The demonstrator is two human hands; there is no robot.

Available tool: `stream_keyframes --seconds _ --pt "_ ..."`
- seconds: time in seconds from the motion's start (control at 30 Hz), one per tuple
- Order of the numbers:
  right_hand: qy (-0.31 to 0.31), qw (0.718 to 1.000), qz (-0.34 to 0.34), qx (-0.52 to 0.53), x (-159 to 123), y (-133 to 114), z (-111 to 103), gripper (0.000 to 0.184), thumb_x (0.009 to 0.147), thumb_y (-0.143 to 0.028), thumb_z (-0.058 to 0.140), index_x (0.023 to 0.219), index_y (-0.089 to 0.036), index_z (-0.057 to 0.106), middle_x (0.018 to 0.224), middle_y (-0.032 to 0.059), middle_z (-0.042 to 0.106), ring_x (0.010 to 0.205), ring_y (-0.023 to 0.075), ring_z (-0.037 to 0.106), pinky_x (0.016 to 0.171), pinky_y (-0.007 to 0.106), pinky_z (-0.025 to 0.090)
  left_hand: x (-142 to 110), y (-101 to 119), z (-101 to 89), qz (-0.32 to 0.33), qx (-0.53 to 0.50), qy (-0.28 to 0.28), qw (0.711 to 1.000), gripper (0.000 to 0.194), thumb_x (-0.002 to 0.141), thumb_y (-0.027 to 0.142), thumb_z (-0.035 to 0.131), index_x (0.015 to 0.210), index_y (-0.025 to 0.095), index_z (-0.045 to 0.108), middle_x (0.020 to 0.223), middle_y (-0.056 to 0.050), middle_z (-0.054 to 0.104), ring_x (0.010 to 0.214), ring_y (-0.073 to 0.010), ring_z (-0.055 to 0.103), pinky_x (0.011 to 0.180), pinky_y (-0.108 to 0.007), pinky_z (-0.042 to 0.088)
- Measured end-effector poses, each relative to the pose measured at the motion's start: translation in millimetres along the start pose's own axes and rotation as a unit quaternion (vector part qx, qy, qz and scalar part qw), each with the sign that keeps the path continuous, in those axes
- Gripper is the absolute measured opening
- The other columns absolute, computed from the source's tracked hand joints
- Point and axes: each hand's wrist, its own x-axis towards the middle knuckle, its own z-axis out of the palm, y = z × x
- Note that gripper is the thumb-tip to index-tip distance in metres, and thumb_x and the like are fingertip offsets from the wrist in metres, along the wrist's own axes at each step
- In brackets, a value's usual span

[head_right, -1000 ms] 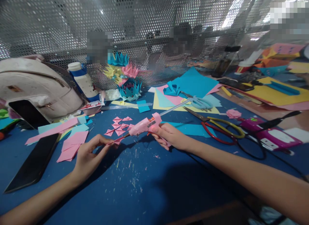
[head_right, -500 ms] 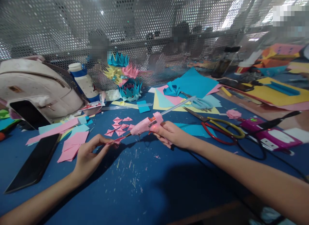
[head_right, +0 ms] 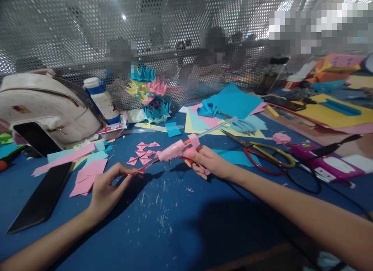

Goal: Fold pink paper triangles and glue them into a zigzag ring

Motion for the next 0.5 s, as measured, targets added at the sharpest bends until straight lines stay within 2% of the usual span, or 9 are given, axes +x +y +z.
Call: stream_keyframes --seconds 0.1,0.27,0.37,0.5 --pt "-0.003 1.000 -0.001 0.011 0.4 0.5 0.0 0.057 0.089 -0.071 0.052 0.077 -0.015 0.055 0.042 -0.0080 0.042 0.031 0.0064 0.043 0.032 0.018 0.025 -0.4 0.0 -0.1 0.008 0.004 0.003 1.000 0.011 0.092 0.011 0.060 0.088 0.018 0.067 0.079 0.000 0.074 0.072 -0.0111 0.073 0.069 -0.018 0.057" --pt "0.010 1.000 0.005 -0.018 3.7 3.4 1.0 0.054 0.091 -0.066 0.052 0.084 -0.013 0.060 0.044 -0.0079 0.043 0.032 0.0065 0.043 0.033 0.019 0.028 0.9 2.0 0.0 -0.014 -0.006 -0.006 1.000 0.011 0.092 0.013 0.058 0.087 0.017 0.067 0.080 -0.002 0.075 0.074 -0.0135 0.073 0.070 -0.022 0.058" --pt "0.052 0.998 -0.005 -0.044 8.2 4.7 -5.9 0.055 0.092 -0.066 0.051 0.088 -0.013 0.062 0.043 -0.0079 0.042 0.032 0.0076 0.044 0.032 0.020 0.028 1.8 3.2 0.2 -0.016 -0.016 -0.007 1.000 0.012 0.092 0.013 0.058 0.087 0.017 0.067 0.079 -0.001 0.074 0.073 -0.0133 0.073 0.070 -0.022 0.058" --pt "0.139 0.978 -0.034 -0.149 12.1 -4.0 -32.0 0.056 0.092 -0.068 0.048 0.081 -0.015 0.062 0.048 -0.0036 0.050 0.040 0.0085 0.047 0.040 0.023 0.035 1.4 2.8 0.7 -0.013 -0.023 -0.009 1.000 0.011 0.093 0.014 0.059 0.087 0.017 0.067 0.079 -0.001 0.074 0.073 -0.0131 0.073 0.070 -0.021 0.057"
